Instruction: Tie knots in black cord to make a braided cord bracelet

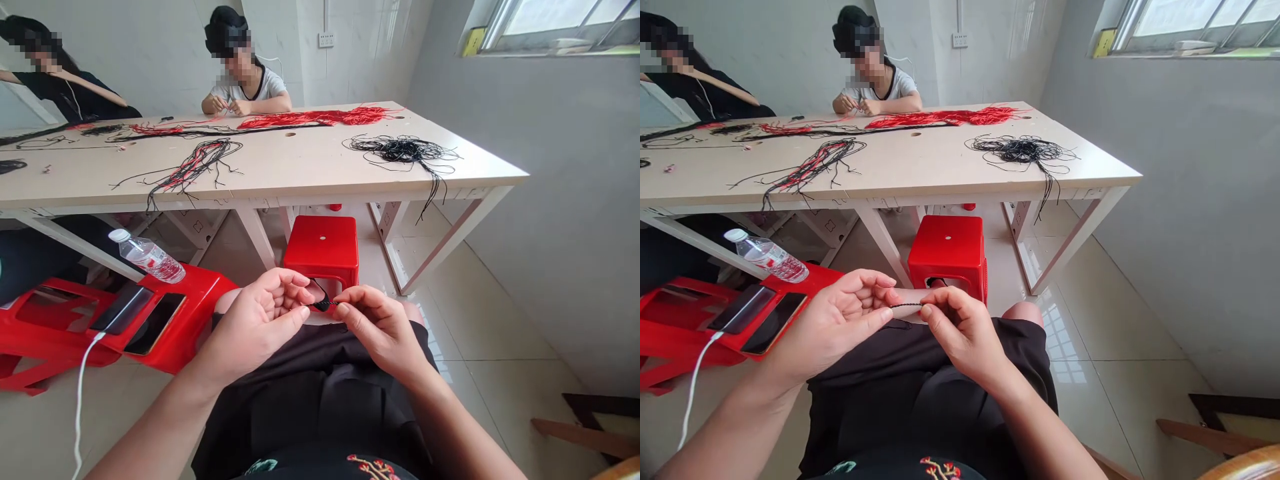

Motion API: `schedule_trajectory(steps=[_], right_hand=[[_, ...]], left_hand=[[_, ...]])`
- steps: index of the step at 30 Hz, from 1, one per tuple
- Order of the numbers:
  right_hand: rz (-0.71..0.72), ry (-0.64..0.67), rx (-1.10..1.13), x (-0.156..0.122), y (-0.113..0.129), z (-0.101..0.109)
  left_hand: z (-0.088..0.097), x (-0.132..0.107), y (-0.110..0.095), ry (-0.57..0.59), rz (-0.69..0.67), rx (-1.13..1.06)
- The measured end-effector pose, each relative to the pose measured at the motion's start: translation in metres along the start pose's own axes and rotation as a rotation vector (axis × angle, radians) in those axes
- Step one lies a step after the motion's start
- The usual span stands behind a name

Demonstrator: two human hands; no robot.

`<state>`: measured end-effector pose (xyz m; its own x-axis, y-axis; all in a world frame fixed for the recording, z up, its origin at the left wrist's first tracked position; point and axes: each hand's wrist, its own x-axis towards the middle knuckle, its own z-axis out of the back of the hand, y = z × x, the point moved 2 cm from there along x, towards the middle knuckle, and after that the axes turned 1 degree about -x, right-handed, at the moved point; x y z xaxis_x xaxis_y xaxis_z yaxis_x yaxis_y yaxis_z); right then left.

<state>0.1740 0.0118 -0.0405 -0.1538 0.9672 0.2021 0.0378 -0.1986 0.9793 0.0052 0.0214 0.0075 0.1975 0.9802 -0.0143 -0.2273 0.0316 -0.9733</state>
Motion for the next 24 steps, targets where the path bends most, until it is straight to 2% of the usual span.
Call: schedule_trajectory(steps=[6,13,19,24], right_hand=[[-0.034,0.002,0.017,0.000,-0.001,0.000],[-0.053,0.053,-0.052,-0.001,-0.002,-0.004],[-0.051,0.068,-0.052,-0.003,-0.002,-0.006],[-0.073,0.066,0.018,-0.004,0.001,-0.008]], left_hand=[[0.012,-0.001,0.004,-0.050,0.058,-0.040],[0.016,-0.002,0.003,-0.031,0.013,-0.013],[-0.007,-0.006,0.006,0.087,-0.066,0.058],[-0.019,-0.007,0.007,0.015,-0.176,0.183]])
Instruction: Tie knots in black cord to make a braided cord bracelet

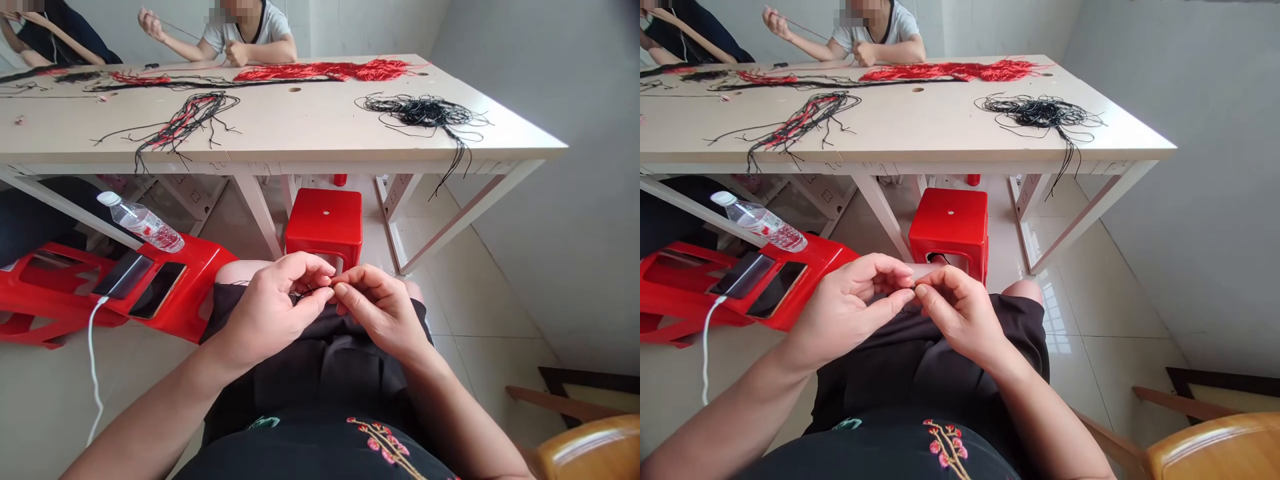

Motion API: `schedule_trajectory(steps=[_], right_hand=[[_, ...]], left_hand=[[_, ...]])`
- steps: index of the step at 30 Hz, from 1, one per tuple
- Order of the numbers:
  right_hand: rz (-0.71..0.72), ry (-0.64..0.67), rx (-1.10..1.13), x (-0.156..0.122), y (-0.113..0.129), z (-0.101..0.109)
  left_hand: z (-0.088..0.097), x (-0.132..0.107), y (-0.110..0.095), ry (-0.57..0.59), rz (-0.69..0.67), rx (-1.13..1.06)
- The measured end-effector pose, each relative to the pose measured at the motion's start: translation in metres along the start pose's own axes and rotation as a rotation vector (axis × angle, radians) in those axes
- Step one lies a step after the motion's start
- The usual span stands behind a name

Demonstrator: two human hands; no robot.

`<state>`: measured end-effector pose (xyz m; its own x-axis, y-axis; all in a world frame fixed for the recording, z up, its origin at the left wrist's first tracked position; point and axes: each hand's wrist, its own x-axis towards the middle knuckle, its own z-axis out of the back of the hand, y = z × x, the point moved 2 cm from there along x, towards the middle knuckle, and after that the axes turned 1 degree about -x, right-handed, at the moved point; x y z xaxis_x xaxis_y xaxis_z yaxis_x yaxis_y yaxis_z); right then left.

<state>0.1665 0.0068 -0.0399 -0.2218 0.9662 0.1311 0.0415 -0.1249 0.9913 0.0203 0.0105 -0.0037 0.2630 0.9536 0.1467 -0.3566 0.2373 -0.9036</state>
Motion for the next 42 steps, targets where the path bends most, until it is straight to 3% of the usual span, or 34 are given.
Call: schedule_trajectory(steps=[5,11,17,19,23,27,37,42], right_hand=[[-0.001,0.029,0.006,-0.001,-0.003,0.001],[0.137,0.026,-0.119,0.000,-0.006,-0.001],[0.139,-0.046,-0.115,-0.006,-0.008,-0.004],[0.151,-0.081,-0.083,-0.007,-0.008,-0.004],[0.146,-0.126,0.025,-0.005,-0.006,-0.003],[0.156,-0.136,0.118,-0.002,0.000,-0.001],[0.151,-0.157,-0.004,-0.003,-0.004,0.003],[0.200,-0.163,-0.005,-0.005,-0.004,0.004]], left_hand=[[-0.001,0.001,-0.003,-0.024,-0.177,0.226],[-0.010,0.005,-0.004,-0.091,-0.378,0.479],[-0.015,0.004,-0.005,-0.125,-0.427,0.411],[-0.014,0.004,-0.007,-0.122,-0.359,0.275],[-0.011,0.008,-0.007,-0.025,-0.043,-0.128],[-0.007,0.010,-0.006,0.011,0.126,-0.322],[-0.003,0.006,-0.003,0.041,0.248,-0.378],[-0.007,0.007,-0.001,0.034,0.161,-0.340]])
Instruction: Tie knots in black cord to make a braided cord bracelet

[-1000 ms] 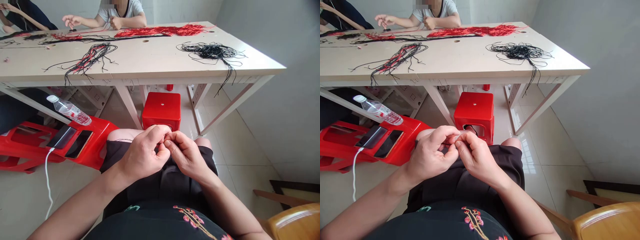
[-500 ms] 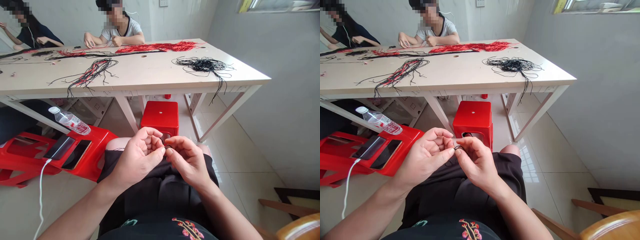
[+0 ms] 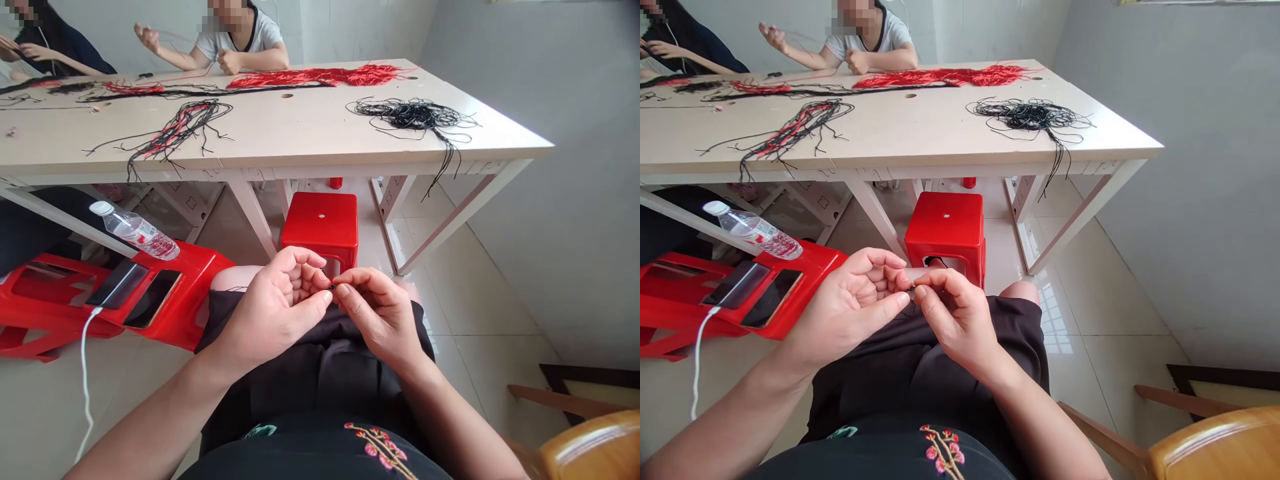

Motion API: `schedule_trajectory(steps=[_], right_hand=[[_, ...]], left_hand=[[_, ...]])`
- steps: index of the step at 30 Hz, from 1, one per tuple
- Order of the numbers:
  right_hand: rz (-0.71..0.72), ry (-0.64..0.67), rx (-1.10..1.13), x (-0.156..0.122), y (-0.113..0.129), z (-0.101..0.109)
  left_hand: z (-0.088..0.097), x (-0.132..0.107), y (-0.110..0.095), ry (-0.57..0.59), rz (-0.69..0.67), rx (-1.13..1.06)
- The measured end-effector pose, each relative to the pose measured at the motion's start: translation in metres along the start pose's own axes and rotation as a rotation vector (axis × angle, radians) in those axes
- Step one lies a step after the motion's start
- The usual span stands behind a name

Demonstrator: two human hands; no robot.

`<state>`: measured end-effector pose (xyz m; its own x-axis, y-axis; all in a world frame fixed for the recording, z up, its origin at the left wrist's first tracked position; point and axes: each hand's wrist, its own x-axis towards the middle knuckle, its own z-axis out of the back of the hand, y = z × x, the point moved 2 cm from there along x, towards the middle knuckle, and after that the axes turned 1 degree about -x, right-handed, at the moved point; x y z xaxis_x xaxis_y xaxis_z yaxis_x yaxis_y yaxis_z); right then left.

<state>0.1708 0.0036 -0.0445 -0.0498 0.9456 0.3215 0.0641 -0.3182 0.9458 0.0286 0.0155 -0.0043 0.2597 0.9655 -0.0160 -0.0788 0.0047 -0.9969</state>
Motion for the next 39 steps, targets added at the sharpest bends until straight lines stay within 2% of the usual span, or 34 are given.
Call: schedule_trajectory(steps=[5,11,17,20,25,30,36,39], right_hand=[[0.005,0.033,0.018,-0.0005,-0.0007,-0.0002],[-0.157,0.112,0.224,0.0040,-0.0005,0.0000],[-0.279,0.118,0.332,0.0068,-0.0035,0.0017],[-0.306,0.109,0.309,0.0072,-0.0054,0.0014],[-0.272,0.089,0.294,0.0073,-0.0060,-0.0014],[-0.294,0.093,0.308,0.0073,-0.0061,-0.0036],[-0.281,0.074,0.192,0.0055,-0.0073,-0.0065],[-0.264,0.033,0.103,0.0031,-0.0076,-0.0080]], left_hand=[[-0.0026,-0.0007,0.0000,-0.038,-0.114,0.131],[-0.0038,-0.0026,-0.0031,-0.075,-0.284,0.388],[-0.0039,-0.0049,-0.0044,-0.062,-0.357,0.521],[-0.0037,-0.0054,-0.0045,-0.063,-0.367,0.528],[-0.0046,-0.0057,-0.0036,-0.056,-0.370,0.547],[-0.0050,-0.0046,-0.0048,-0.014,-0.435,0.640],[-0.0071,-0.0006,-0.0040,-0.092,-0.615,0.790],[-0.0101,0.0003,-0.0024,-0.151,-0.624,0.794]])
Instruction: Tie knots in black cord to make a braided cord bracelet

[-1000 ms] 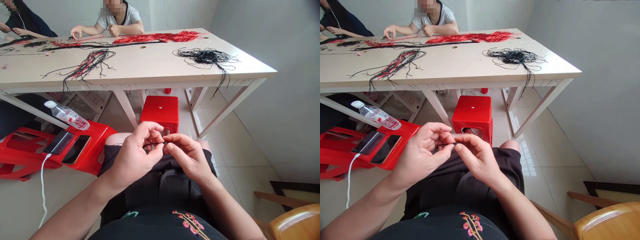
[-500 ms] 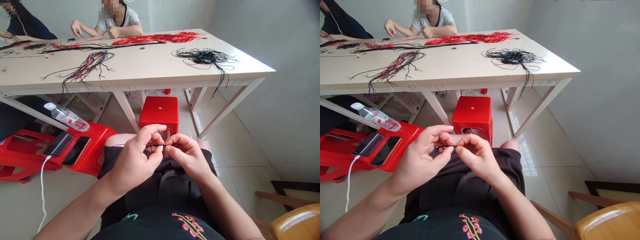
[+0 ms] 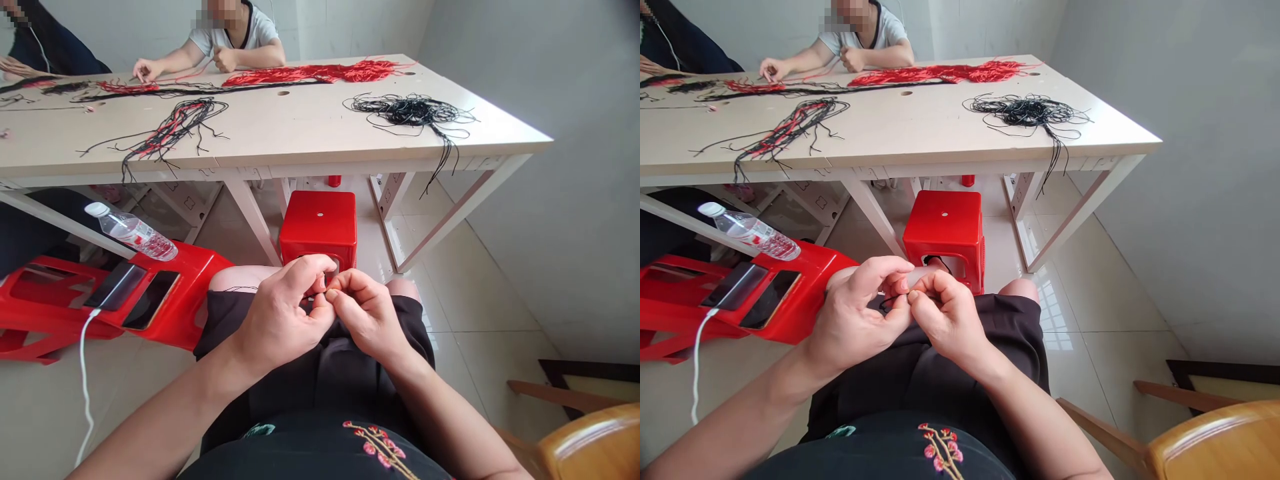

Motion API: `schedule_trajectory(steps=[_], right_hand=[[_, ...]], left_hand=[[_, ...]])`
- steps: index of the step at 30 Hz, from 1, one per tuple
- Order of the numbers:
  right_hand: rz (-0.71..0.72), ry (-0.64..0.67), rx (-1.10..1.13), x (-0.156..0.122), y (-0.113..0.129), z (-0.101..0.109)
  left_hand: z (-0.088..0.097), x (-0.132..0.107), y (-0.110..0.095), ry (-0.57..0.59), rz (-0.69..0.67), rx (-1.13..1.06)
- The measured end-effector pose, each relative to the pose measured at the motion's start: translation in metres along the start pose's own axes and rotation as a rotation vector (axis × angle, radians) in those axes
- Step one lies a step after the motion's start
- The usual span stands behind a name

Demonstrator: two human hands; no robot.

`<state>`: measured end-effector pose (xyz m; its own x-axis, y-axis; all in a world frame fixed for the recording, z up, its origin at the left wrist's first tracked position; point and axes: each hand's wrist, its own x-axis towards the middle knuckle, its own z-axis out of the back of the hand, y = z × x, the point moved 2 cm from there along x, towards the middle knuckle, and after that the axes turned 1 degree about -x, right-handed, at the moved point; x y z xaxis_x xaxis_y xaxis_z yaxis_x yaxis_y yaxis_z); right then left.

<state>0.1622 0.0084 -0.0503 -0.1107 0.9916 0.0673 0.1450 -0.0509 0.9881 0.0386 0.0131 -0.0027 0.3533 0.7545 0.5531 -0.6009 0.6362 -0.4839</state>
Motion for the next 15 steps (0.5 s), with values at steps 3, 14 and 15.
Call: schedule_trajectory(steps=[3,14,15], right_hand=[[-0.001,-0.051,0.015,-0.002,-0.001,0.001],[0.001,-0.083,0.023,0.002,-0.003,0.013],[-0.005,-0.109,0.020,0.003,-0.003,0.015]], left_hand=[[-0.003,0.000,0.000,0.011,0.116,-0.085],[0.000,-0.001,0.013,0.213,0.519,-0.630],[0.003,-0.001,0.014,0.215,0.535,-0.622]])
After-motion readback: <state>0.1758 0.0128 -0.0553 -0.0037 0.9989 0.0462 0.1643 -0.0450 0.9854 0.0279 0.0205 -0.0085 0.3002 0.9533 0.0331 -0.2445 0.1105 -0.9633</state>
